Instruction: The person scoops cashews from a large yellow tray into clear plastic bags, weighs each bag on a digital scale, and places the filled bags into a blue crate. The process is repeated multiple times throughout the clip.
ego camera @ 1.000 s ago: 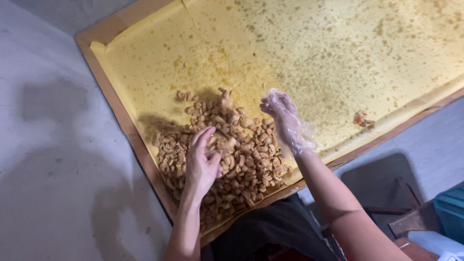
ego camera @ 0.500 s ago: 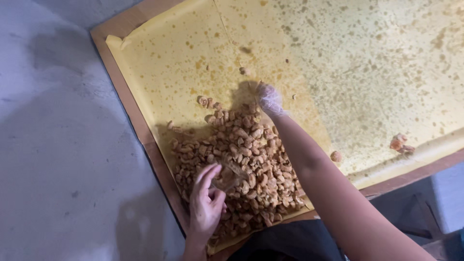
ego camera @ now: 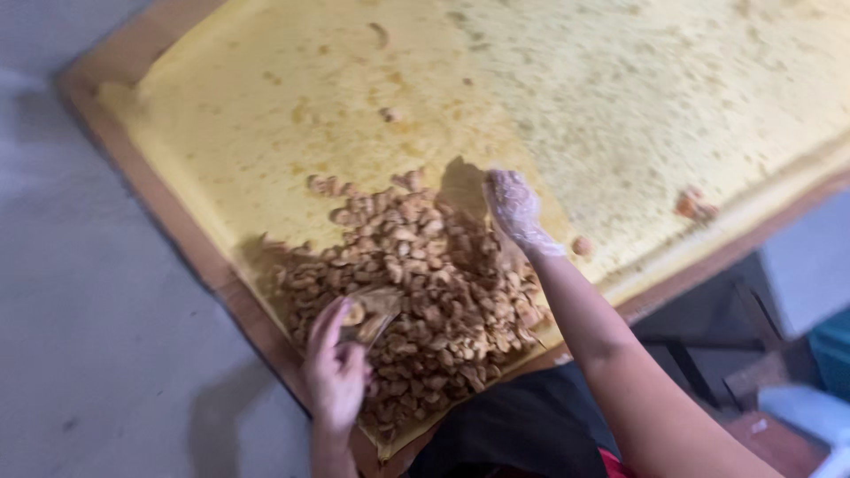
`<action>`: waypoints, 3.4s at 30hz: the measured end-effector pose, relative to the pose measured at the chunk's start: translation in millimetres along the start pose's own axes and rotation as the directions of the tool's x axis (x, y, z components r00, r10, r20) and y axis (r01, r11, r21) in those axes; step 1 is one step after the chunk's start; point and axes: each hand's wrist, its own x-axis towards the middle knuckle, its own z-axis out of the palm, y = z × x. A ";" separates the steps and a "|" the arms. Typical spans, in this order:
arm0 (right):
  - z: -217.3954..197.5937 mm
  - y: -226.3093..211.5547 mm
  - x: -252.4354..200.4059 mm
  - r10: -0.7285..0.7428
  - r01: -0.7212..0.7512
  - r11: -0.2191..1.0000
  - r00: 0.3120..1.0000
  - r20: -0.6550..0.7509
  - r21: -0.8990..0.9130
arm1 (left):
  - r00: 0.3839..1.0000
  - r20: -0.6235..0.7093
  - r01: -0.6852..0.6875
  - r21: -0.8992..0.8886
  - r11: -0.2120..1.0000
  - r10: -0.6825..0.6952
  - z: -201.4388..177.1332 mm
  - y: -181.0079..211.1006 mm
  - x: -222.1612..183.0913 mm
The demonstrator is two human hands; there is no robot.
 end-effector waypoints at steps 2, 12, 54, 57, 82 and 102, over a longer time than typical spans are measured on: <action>-47.7 37.4 -27.3 0.097 -0.103 0.993 0.990 -0.106 -0.053 | 0.978 -0.022 -0.204 0.058 0.977 0.206 -10.8 16.3 -18.3; -222.9 234.4 -89.1 0.639 -0.667 0.673 0.742 -0.204 -0.319 | 0.979 -0.035 -0.194 0.119 0.974 0.200 13.0 52.4 -3.3; -20.6 -144.9 -43.5 -0.268 0.218 0.962 0.651 0.710 0.164 | 0.999 -0.031 -0.041 -0.160 0.986 0.037 -25.1 26.5 -27.4; -30.2 -128.6 -55.7 -0.196 0.204 0.976 0.671 0.715 0.075 | 0.991 0.061 -0.116 -0.038 0.992 0.119 -31.6 46.8 -75.8; -271.3 -233.7 -95.3 -0.112 -0.370 -0.036 0.925 0.364 0.928 | 0.897 0.141 -0.342 -0.382 0.859 0.419 137.5 -34.0 -26.0; -149.6 66.5 -149.4 0.324 -0.462 0.887 0.653 0.684 0.021 | 0.971 0.064 -0.222 -0.112 0.968 0.230 114.6 40.2 -59.9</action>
